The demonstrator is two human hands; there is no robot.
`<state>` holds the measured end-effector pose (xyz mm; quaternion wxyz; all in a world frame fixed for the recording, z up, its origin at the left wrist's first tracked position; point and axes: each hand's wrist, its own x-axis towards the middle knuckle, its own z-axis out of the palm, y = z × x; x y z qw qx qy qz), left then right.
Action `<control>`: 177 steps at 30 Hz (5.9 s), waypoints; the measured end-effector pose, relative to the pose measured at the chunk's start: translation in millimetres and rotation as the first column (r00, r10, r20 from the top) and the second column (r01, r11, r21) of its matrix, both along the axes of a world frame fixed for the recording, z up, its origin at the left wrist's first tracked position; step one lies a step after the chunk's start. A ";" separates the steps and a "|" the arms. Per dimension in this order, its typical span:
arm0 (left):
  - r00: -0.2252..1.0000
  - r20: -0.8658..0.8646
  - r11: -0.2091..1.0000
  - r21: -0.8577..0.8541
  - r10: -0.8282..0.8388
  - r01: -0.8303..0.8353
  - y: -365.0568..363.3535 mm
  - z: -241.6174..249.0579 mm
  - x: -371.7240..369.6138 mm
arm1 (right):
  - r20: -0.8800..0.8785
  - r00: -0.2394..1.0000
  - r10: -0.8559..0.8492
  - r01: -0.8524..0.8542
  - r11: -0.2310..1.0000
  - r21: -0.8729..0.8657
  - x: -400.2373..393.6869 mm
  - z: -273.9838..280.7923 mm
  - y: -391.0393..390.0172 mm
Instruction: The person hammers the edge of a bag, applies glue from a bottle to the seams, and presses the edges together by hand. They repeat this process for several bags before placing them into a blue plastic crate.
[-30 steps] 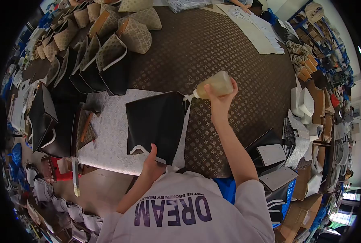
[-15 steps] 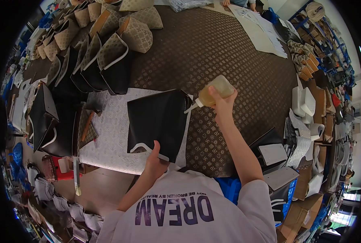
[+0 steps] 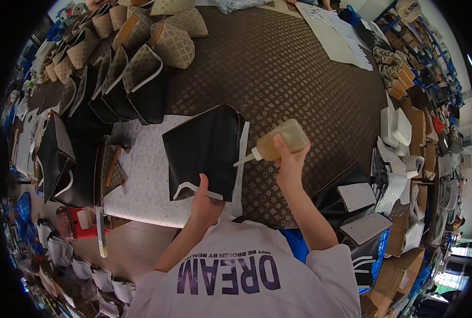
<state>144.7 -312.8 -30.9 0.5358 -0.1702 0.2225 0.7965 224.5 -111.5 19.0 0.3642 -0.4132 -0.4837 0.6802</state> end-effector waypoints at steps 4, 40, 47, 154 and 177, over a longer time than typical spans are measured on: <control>0.952 -0.297 0.990 -0.140 -0.075 0.035 0.2 -15.1 1.5 | -0.011 1.000 -0.024 0.024 1.000 -0.017 12.7 4.2 -18.0; 0.999 -0.041 0.997 -0.077 0.016 -0.019 -24.7 8.3 0.2 | -0.158 0.981 0.116 -0.047 0.921 0.387 -33.5 -14.0 32.6; 1.000 -0.005 0.995 -0.102 -0.021 0.020 -26.5 6.1 4.8 | -0.119 0.992 0.038 0.028 0.862 0.507 -57.1 -17.7 42.4; -0.277 -0.908 0.930 -0.234 -0.313 -0.283 38.9 71.8 -108.3 | -0.126 0.972 0.200 -0.093 0.813 0.575 -36.9 71.1 -10.8; -0.164 -0.955 0.873 -0.146 -0.247 -0.466 59.4 49.3 -149.2 | 0.015 0.994 0.107 -0.092 0.765 0.637 24.7 18.3 -48.8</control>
